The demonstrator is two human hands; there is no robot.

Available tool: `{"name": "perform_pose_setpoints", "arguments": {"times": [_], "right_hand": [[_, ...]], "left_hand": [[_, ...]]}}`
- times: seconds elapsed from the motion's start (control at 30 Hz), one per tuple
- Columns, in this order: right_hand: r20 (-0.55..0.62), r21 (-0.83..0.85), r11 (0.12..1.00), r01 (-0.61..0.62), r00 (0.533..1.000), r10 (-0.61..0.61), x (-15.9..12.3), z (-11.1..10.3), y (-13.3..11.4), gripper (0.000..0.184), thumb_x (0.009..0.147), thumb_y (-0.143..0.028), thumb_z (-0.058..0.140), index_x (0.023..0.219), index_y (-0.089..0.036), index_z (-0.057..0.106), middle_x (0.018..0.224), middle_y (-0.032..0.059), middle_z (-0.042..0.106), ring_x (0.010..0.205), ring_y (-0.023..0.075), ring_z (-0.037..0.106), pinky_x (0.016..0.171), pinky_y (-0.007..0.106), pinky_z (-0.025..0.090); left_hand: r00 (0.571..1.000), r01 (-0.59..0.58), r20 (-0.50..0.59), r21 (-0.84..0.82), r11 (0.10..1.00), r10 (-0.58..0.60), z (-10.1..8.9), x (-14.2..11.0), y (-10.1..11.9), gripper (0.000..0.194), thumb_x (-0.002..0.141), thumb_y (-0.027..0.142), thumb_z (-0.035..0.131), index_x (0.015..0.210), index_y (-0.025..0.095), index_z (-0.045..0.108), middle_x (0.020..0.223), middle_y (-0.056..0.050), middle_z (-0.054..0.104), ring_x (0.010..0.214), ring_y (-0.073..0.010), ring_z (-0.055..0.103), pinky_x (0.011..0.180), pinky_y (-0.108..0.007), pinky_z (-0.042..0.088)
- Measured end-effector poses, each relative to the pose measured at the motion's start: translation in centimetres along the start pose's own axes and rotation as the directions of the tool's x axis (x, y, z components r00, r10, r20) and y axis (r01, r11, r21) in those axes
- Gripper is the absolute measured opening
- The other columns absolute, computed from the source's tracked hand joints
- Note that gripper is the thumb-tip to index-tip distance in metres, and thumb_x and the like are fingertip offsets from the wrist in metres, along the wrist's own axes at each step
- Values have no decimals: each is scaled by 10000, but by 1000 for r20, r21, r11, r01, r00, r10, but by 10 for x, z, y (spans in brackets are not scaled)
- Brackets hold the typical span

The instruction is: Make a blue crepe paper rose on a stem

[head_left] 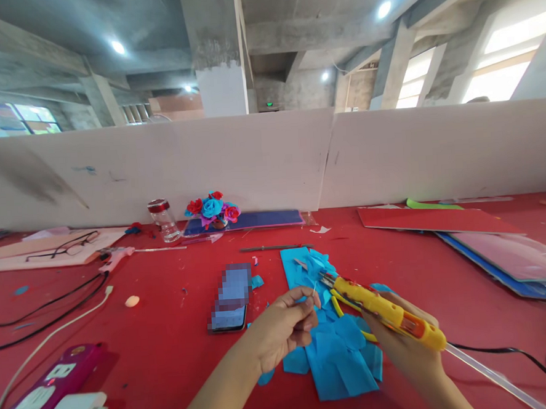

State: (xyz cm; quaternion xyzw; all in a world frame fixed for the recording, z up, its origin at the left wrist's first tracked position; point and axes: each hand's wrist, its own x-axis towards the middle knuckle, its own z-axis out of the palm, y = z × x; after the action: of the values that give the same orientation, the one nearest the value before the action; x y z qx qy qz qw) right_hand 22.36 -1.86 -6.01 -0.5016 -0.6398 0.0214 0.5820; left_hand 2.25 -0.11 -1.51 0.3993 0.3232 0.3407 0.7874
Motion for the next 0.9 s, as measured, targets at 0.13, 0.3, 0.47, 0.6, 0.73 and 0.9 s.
{"name": "perform_pose_setpoints", "arguments": {"times": [0.13,0.3,0.47,0.6,0.73,0.9], "right_hand": [[5,21,999,-30,1000,30,-2,1,3,122,697,-284,626,770,-187,614,669,45,670,511,169,619,473,253,517],[-8,2,999,-39,999,39,-2,0,3,150,681,-301,632,769,-180,624,651,40,674,488,158,609,453,236,508],[-14,-41,999,6,1000,-6,1,0,-4,125,676,-293,624,734,-183,623,627,33,672,477,152,607,436,221,499],[-10,-45,999,17,1000,-17,1,0,-5,108,688,-283,615,740,-188,620,624,28,667,466,144,600,432,215,494],[6,-38,999,3,1000,-3,0,0,-2,124,690,-293,616,757,-190,622,639,31,671,477,150,604,443,221,498],[-7,-44,999,29,1000,-30,0,0,-1,119,689,-293,622,756,-195,622,638,28,669,477,152,607,448,221,492]], "left_hand": [[1000,-4,-8,31,1000,4,-1,0,-1,277,654,386,664,764,178,519,487,72,361,445,-47,244,420,-186,153],[1000,-16,-5,52,999,16,-1,1,-1,274,667,395,653,766,177,520,493,69,367,446,-46,238,424,-194,150],[1000,-28,-6,97,995,29,0,0,-2,266,686,409,633,764,183,517,499,70,361,451,-49,243,426,-197,152],[999,-39,-13,108,993,41,-1,0,-2,269,688,413,630,766,182,514,506,70,357,455,-50,241,430,-197,153],[999,-47,-9,123,991,48,-1,1,-2,282,689,423,625,773,181,507,508,72,360,452,-49,226,431,-203,143],[999,-43,-22,175,984,48,-1,0,-2,274,714,438,589,784,189,499,513,76,359,441,-50,227,433,-213,130]]}}
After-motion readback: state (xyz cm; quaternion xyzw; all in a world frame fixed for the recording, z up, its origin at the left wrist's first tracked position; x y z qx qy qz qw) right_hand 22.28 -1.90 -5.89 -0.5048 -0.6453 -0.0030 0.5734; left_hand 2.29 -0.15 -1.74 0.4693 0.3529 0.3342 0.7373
